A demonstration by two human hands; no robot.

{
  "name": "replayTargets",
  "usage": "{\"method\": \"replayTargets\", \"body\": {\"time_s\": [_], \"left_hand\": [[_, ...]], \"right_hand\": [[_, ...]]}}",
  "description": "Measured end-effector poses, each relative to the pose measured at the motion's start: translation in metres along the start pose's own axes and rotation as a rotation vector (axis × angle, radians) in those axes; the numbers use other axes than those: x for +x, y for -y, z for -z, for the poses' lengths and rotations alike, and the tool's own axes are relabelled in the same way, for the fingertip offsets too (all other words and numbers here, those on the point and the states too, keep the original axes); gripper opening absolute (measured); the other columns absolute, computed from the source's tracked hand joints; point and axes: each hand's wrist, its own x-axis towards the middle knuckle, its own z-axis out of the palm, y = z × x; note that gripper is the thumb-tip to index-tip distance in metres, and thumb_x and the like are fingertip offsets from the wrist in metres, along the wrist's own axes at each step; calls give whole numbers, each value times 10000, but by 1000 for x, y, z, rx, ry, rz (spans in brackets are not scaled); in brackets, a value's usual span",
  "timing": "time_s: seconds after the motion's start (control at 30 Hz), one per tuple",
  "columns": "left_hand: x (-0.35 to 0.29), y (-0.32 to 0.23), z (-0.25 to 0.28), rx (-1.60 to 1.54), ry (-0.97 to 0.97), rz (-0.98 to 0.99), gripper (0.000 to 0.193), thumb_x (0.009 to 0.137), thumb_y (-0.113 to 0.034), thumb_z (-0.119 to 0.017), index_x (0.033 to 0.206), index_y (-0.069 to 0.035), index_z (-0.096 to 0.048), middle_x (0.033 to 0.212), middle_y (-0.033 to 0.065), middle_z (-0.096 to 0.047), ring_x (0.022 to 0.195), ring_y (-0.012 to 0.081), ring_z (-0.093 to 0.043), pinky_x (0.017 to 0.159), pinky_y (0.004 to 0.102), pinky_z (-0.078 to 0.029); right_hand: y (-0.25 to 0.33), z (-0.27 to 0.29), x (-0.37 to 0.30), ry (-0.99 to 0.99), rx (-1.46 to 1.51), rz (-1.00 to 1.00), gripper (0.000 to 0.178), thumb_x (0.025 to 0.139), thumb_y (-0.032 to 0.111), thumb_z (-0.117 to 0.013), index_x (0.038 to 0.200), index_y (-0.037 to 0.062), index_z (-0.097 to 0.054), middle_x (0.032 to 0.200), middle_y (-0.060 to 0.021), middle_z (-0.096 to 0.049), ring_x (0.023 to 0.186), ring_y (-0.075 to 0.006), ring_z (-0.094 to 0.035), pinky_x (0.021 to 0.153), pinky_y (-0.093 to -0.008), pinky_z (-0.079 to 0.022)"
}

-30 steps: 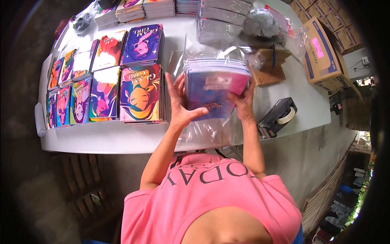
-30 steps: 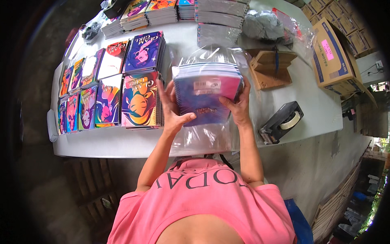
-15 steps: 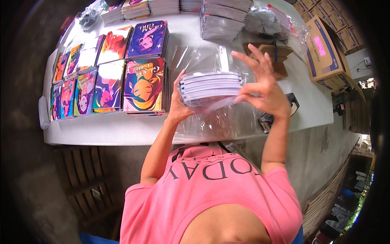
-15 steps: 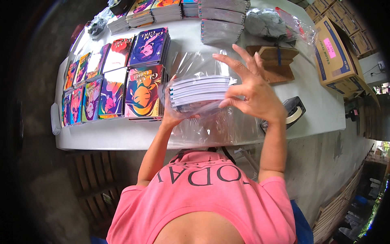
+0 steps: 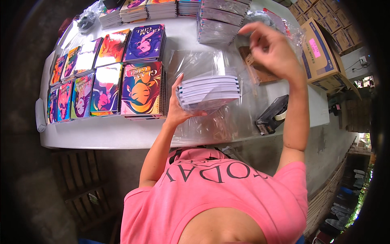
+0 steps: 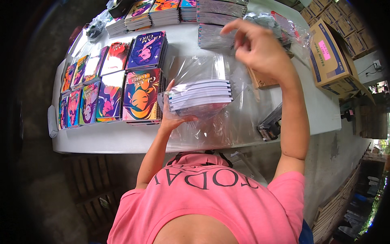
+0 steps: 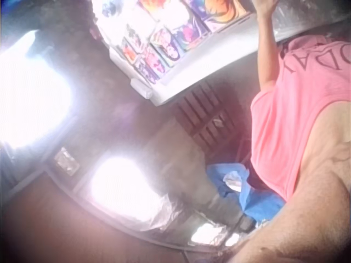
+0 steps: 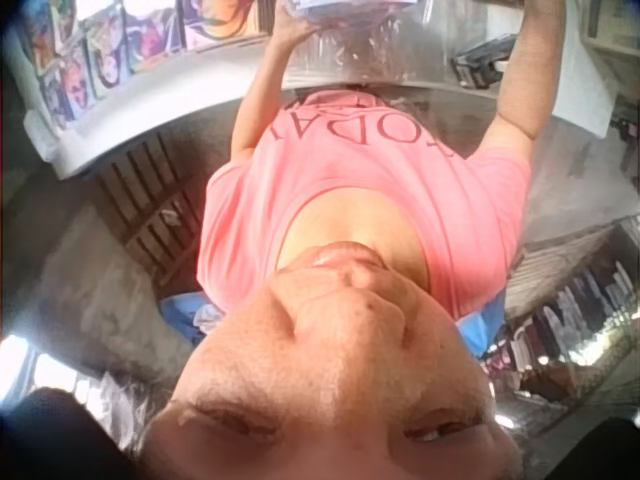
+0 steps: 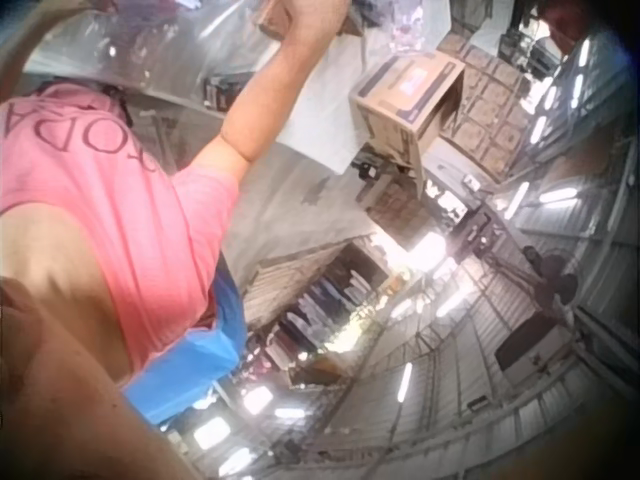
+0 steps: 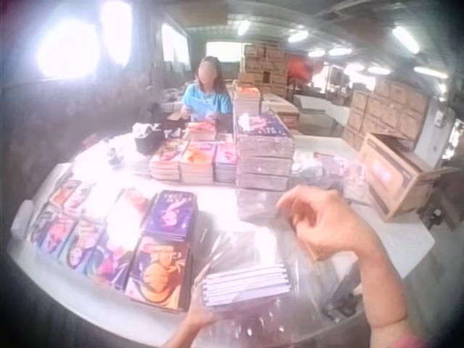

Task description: The person gathers notebooks into stacks, places each stack into a clear plastic sleeve, and seals the sleeves with tape.

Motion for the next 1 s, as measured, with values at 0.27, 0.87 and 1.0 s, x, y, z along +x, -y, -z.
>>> {"method": "replayTargets", "body": {"time_s": [0.27,0.87,1.0], "left_hand": [[-6,6,10,4,-115,-136,1537,308,-416,-944,1469,-38,-10,1379,180,-313,1284,275,-359,1070,404,-319],[3,-41,-16,149,-76,-77,1529,326,-445,-937,1472,-58,-1,1297,148,-383,1169,271,-469,1011,407,-382],[-9,-25,-13,31,-78,-96,1576,304,-451,-936,1471,-68,52,1293,161,-375,1212,299,-424,1026,412,-363]], "right_hand": [[-76,-60,-63,-99,642,138,1582,299,703,-784,1473,159,125,1536,-182,-22,1428,-309,-5,1119,-527,-68],[-62,-176,-98,-350,798,71,1261,431,459,-863,1443,39,-240,1480,-150,-288,1371,-261,-265,1110,-398,-250],[-71,-173,-102,-272,631,70,1311,438,395,-880,1469,60,-143,1520,-160,-179,1399,-263,-192,1122,-392,-236]]}}
